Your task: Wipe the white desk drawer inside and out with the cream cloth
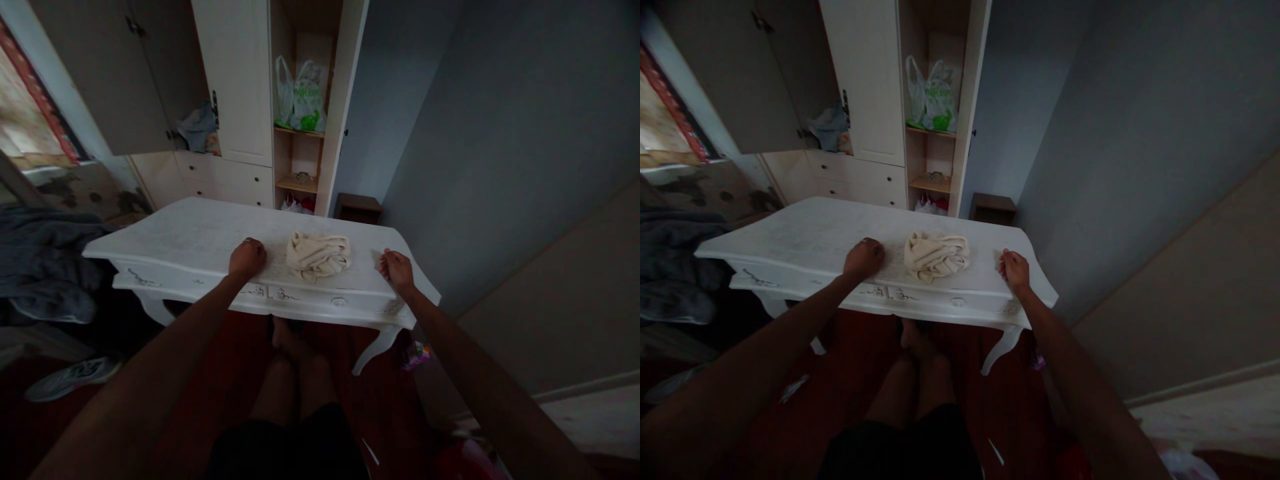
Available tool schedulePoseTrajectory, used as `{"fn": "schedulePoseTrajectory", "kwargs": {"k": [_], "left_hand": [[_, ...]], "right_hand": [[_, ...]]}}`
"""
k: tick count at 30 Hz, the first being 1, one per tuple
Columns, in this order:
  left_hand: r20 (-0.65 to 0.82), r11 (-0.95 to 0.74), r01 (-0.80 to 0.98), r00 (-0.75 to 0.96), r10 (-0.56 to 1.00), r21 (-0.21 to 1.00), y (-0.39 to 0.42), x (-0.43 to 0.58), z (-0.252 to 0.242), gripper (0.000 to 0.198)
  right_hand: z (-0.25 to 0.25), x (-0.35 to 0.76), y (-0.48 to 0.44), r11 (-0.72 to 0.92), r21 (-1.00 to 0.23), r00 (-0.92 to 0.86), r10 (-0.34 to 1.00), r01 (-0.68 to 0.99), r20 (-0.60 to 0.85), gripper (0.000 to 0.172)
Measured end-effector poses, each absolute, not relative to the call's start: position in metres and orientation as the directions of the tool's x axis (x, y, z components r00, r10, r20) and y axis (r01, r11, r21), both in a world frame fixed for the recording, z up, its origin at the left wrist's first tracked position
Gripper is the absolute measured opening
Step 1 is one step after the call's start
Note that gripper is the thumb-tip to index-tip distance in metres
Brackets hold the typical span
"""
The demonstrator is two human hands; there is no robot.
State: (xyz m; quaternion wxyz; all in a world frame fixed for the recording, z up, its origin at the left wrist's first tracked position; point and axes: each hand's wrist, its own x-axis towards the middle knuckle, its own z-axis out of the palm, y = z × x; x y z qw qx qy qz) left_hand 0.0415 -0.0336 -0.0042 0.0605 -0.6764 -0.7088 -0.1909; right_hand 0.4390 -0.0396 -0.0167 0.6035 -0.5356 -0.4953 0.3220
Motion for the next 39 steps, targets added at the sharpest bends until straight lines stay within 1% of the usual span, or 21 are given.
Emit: {"fn": "schedulePoseTrajectory", "kwargs": {"k": [7,11,14,17,19,20,21,23,25,28,29,30,31,34,36,37,39], "left_hand": [[0.362,0.002,0.987,-0.061,0.930,0.162,-0.033,0.042,-0.006,0.038],[0.356,0.006,0.985,-0.068,0.932,0.173,-0.034,0.042,-0.004,0.039],[0.322,0.040,0.976,-0.108,0.941,0.212,-0.031,0.041,0.002,0.039],[0.217,0.135,0.950,-0.200,0.956,0.281,-0.026,0.049,0.015,0.040],[0.200,0.126,0.936,-0.199,0.959,0.329,-0.027,0.065,0.026,0.045],[0.242,0.080,0.934,-0.172,0.955,0.349,-0.029,0.077,0.031,0.050],[0.311,-0.001,0.933,-0.119,0.943,0.359,-0.033,0.090,0.036,0.056],[0.422,-0.170,0.928,0.016,0.907,0.330,-0.041,0.119,0.043,0.066],[0.461,-0.305,0.923,0.170,0.871,0.236,-0.048,0.144,0.046,0.082],[0.470,-0.478,0.878,0.416,0.778,0.013,-0.048,0.167,0.042,0.101],[0.451,-0.513,0.858,0.471,0.758,-0.034,-0.045,0.171,0.040,0.104],[0.417,-0.535,0.843,0.506,0.755,-0.054,-0.042,0.173,0.037,0.106],[0.367,-0.543,0.839,0.520,0.771,-0.048,-0.037,0.173,0.035,0.108],[0.160,-0.524,0.851,0.514,0.843,0.030,-0.023,0.172,0.033,0.114],[0.056,-0.503,0.862,0.500,0.864,0.063,-0.015,0.171,0.034,0.105],[0.034,-0.492,0.868,0.491,0.870,0.066,-0.013,0.171,0.034,0.097],[0.042,-0.467,0.883,0.466,0.884,0.051,-0.012,0.171,0.034,0.082]], "right_hand": [[-0.017,0.440,-0.040,0.218,-0.962,0.301,0.917,0.168,0.260,0.044],[-0.018,0.440,-0.039,0.216,-0.956,0.302,0.914,0.200,0.270,0.044],[-0.019,0.440,-0.039,0.212,-0.948,0.299,0.913,0.238,0.279,0.045],[-0.019,0.441,-0.038,0.210,-0.942,0.283,0.916,0.263,0.284,0.046],[-0.019,0.441,-0.037,0.206,-0.935,0.270,0.920,0.289,0.285,0.048],[-0.018,0.441,-0.037,0.199,-0.932,0.266,0.922,0.302,0.283,0.048],[-0.018,0.441,-0.037,0.190,-0.930,0.264,0.923,0.314,0.278,0.048],[-0.018,0.441,-0.037,0.180,-0.927,0.263,0.925,0.329,0.273,0.049],[-0.018,0.441,-0.037,0.185,-0.927,0.262,0.924,0.326,0.277,0.048],[-0.019,0.442,-0.037,0.195,-0.929,0.266,0.921,0.315,0.284,0.048],[-0.019,0.442,-0.036,0.196,-0.929,0.267,0.921,0.315,0.285,0.048],[-0.020,0.443,-0.036,0.197,-0.927,0.266,0.920,0.318,0.287,0.048],[-0.020,0.443,-0.036,0.198,-0.926,0.264,0.920,0.321,0.288,0.047],[-0.021,0.444,-0.034,0.197,-0.927,0.264,0.921,0.320,0.286,0.046],[-0.020,0.444,-0.034,0.191,-0.928,0.267,0.922,0.319,0.282,0.046],[-0.020,0.444,-0.034,0.188,-0.929,0.269,0.922,0.318,0.278,0.045],[-0.020,0.444,-0.033,0.179,-0.930,0.270,0.924,0.320,0.271,0.045]]}}
